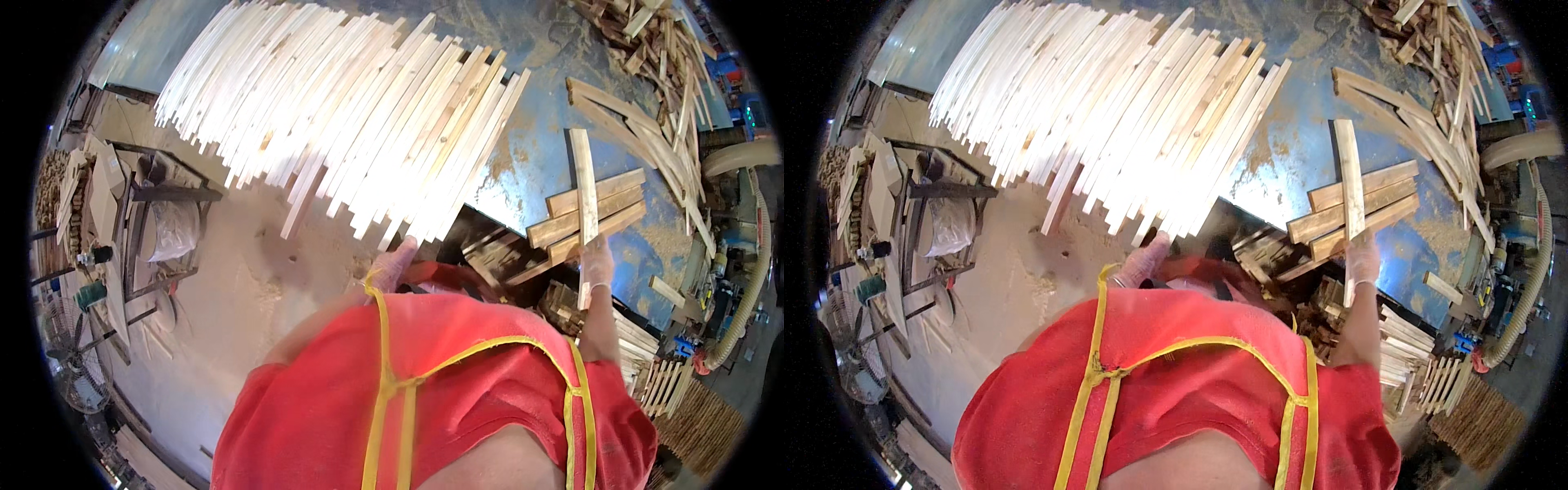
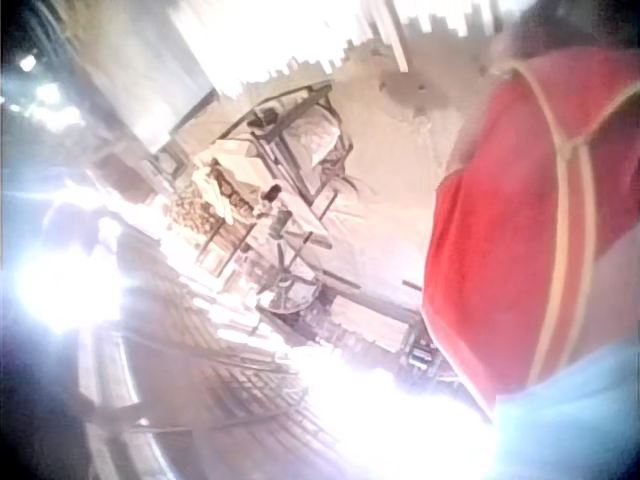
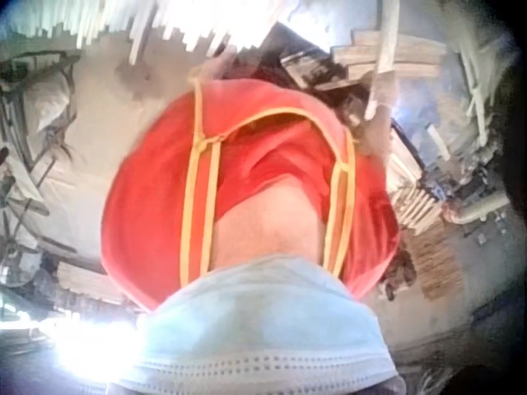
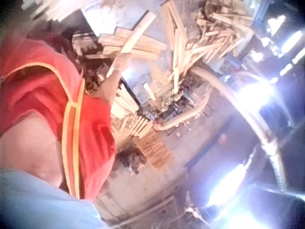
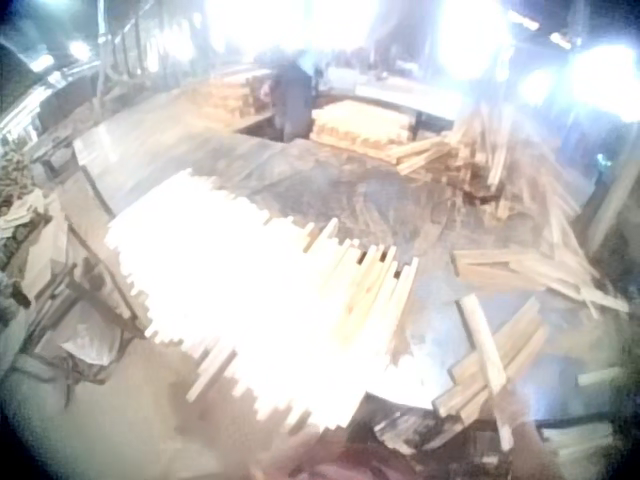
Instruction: The person sorts and stacks thin wooden slats on a metal table in a workshop. They pick up pieces from a pile, align them, and place them into neat stacks, occasionally moving to the floor to gather more wood.
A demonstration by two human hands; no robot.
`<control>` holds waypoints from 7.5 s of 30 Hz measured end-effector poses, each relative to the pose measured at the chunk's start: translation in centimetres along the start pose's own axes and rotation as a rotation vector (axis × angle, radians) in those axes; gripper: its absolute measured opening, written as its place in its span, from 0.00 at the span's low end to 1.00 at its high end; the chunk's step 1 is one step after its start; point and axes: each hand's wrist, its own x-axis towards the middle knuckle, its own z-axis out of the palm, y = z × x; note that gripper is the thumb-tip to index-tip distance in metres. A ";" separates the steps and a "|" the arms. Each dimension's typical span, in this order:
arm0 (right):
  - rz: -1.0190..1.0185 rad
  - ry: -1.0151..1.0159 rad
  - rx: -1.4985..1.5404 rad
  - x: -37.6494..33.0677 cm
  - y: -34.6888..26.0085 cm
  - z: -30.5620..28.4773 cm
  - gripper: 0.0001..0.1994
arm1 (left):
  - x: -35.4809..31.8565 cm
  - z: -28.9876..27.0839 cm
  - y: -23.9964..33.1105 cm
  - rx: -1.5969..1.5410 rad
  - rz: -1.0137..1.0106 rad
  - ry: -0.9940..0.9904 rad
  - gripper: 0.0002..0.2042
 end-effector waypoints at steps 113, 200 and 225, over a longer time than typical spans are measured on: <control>-0.418 0.318 1.442 1.5 -26.2 -16.7 0.43 | -9.3 8.9 28.5 0.179 1.304 -0.075 0.64; -0.474 0.177 -0.201 -3.6 -33.1 11.0 0.42 | 0.0 -42.9 21.2 -0.406 0.561 0.651 0.28; 0.040 -0.009 1.263 1.6 -26.7 7.3 0.35 | -1.7 -25.0 19.3 0.906 0.462 0.830 0.36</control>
